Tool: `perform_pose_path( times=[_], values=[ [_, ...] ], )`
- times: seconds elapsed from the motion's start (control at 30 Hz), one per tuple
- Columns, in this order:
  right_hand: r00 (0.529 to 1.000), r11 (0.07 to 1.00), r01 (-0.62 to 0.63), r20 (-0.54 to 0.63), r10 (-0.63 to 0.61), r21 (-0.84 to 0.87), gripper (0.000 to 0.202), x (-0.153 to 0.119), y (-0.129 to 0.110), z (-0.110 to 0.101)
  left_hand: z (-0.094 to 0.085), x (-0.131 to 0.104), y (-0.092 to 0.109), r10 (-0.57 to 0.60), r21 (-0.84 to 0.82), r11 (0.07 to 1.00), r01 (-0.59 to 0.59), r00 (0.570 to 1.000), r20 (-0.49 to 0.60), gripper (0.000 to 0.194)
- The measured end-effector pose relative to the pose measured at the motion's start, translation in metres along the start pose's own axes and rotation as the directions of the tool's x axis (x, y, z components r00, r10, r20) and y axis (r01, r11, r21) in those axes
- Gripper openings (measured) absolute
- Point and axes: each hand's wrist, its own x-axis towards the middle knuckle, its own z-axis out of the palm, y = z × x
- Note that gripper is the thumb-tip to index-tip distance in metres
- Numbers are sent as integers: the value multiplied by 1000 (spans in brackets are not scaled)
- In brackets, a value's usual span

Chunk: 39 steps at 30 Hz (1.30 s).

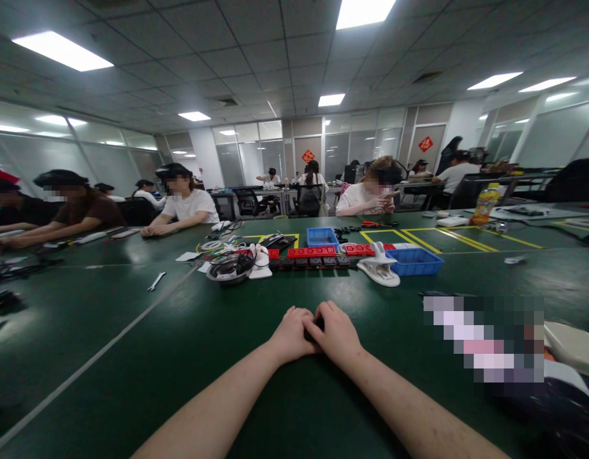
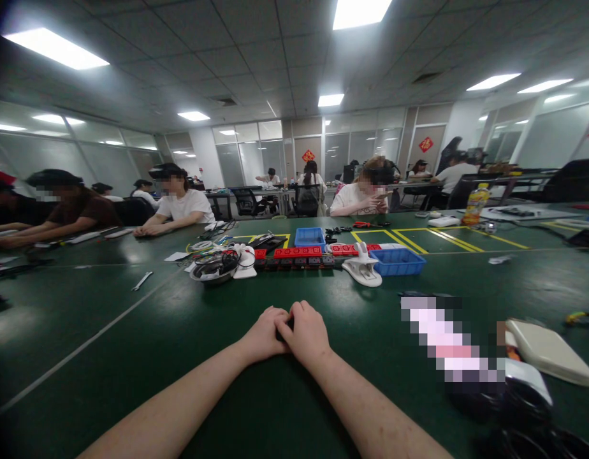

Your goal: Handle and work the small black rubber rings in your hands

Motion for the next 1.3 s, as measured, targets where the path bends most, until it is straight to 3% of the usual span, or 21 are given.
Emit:
perform_pose_path(
  times=[0.27,0.5,0.67,0.8,1.07,1.2,1.3],
  values=[
    [993,965,119,-9,-120,232,8,2,1,-4,-5,1,-4,45,-166,985,-42,999,18,28],
    [977,897,196,3,-215,397,25,-3,-4,-6,-4,6,-16,99,-249,965,-80,993,62,35],
    [992,900,106,17,-125,423,23,-4,0,0,-8,5,-6,117,-195,976,-95,988,104,18],
    [997,900,56,23,-73,432,20,-3,3,1,-11,3,1,104,-126,988,-90,988,111,24],
    [994,943,104,-52,-92,316,15,-4,-3,-8,-4,0,-3,20,34,999,-20,1000,-14,41],
    [999,999,9,-35,-7,53,26,-3,-3,-5,2,-2,1,-31,102,994,38,997,-70,43],
    [999,995,-47,-2,47,-93,15,-3,-2,0,7,-2,5,-68,139,987,80,993,-91,39]
  ],
)
